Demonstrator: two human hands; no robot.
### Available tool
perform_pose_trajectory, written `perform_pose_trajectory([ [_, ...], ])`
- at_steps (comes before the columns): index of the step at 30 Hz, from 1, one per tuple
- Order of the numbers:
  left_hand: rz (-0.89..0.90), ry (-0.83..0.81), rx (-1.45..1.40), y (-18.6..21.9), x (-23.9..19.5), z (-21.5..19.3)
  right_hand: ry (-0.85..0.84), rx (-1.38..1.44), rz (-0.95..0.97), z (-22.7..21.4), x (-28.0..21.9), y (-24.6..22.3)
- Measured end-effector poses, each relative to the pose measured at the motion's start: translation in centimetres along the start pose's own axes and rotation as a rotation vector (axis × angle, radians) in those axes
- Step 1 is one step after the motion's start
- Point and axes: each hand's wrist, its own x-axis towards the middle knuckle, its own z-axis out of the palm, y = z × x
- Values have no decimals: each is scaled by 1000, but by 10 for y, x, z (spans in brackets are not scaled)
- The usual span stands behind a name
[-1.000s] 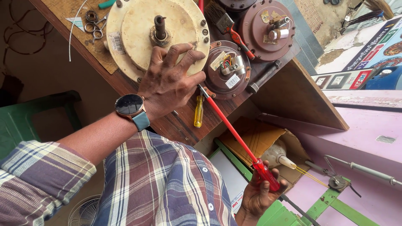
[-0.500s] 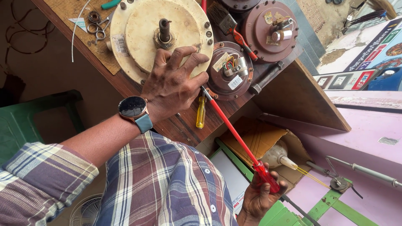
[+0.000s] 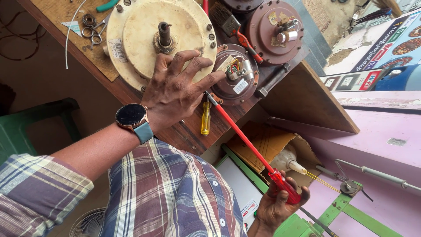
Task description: The person uses a red-handled screwdriver to tighten screws on a circular electrical component mounted on a workbench. They also handle small wires and use a yellow-handled screwdriver to adjust parts of the assembly.
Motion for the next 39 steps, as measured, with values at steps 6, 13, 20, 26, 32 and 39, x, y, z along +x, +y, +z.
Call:
perform_pose_trajectory([
  [6,8,-11,17,1,-2,1,69,-14,-100,12,3,16],
  [13,7,-38,33,1,1,0,101,-27,-48,20,5,7],
  [20,11,-33,29,0,1,-2,150,-85,-66,33,12,6],
  [26,23,-48,27,4,3,0,319,-249,-58,49,10,-8],
  [32,21,-25,18,-2,0,-2,154,-155,29,47,19,-17],
  [39,20,-26,64,-1,3,-3,230,-81,80,49,21,-5],
])
